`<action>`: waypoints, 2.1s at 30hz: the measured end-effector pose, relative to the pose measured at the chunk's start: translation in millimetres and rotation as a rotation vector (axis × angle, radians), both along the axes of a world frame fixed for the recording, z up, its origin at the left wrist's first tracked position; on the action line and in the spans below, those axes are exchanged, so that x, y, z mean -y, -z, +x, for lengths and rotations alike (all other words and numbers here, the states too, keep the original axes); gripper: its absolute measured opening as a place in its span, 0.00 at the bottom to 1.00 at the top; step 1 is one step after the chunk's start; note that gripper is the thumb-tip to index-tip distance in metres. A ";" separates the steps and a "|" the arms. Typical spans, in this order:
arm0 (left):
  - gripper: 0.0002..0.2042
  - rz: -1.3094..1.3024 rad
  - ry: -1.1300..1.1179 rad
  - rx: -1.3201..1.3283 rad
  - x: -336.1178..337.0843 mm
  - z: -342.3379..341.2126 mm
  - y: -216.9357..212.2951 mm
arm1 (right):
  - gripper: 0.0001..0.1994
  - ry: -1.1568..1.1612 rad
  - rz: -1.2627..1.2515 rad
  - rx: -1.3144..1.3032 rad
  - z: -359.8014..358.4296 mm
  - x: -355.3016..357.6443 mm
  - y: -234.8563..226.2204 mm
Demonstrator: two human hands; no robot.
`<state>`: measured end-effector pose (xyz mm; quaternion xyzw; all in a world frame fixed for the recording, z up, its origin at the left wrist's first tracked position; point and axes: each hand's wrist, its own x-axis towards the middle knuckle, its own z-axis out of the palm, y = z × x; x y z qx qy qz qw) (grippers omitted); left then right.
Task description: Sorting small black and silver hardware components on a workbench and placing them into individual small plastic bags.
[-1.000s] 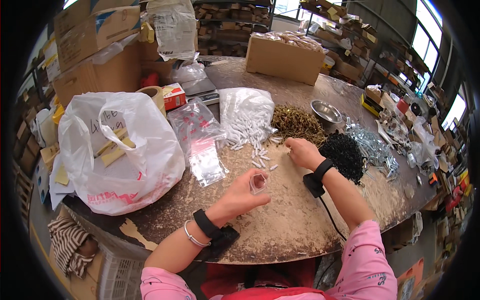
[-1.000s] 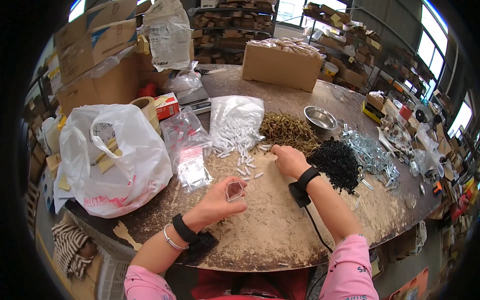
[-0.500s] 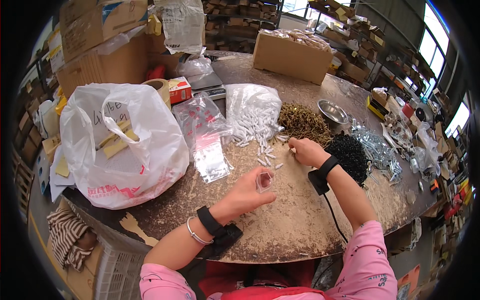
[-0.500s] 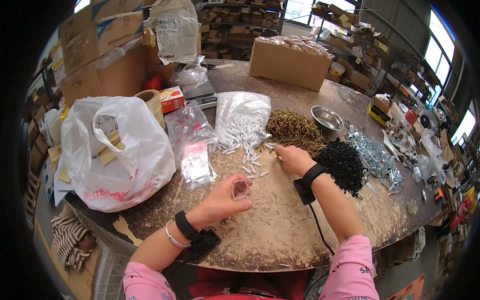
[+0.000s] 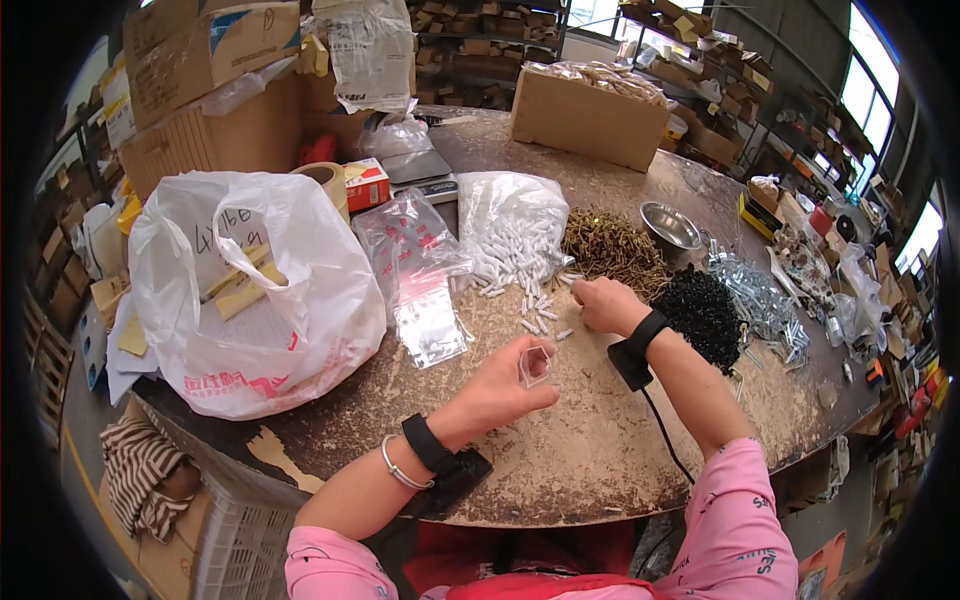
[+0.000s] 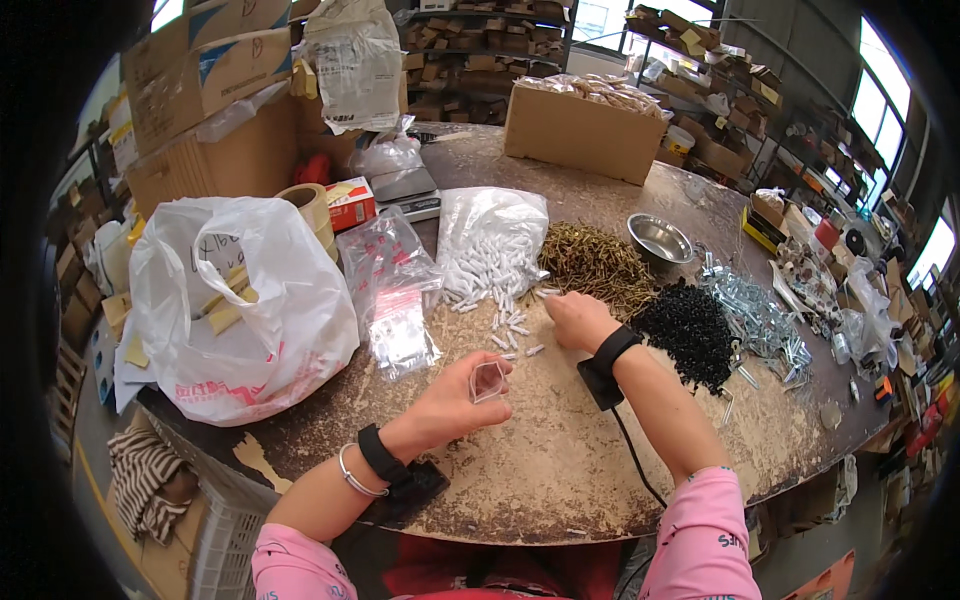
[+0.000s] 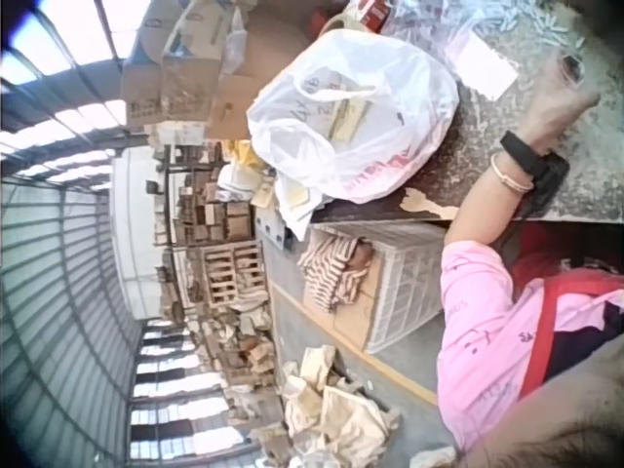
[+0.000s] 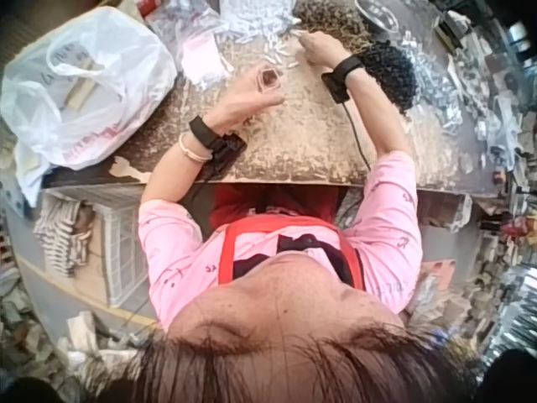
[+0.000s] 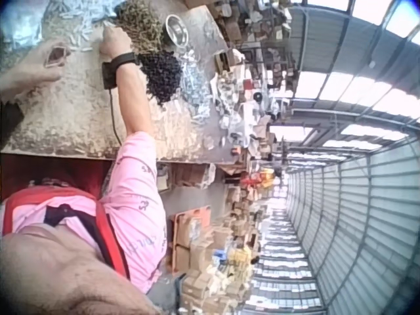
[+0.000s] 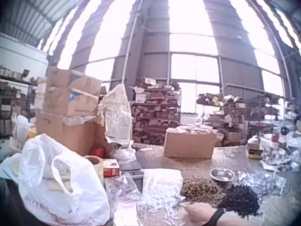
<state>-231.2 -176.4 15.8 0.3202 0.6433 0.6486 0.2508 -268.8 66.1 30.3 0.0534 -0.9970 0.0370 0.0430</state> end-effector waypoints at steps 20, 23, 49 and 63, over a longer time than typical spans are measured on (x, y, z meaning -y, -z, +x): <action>0.20 0.024 0.014 0.044 -5.6 13.0 -4.6 | 0.14 0.346 -0.059 -0.360 135.5 -120.9 -9.4; 0.20 -0.013 0.017 0.071 -4.8 15.5 -10.0 | 0.15 0.353 0.032 -0.287 139.4 -149.4 7.2; 0.19 0.009 0.007 0.022 -3.3 15.5 -4.5 | 0.07 0.126 -0.240 -0.054 173.4 -80.0 -3.8; 0.20 -0.052 0.039 0.013 -2.3 17.9 -7.5 | 0.05 0.073 -0.039 0.038 154.5 -60.0 -7.5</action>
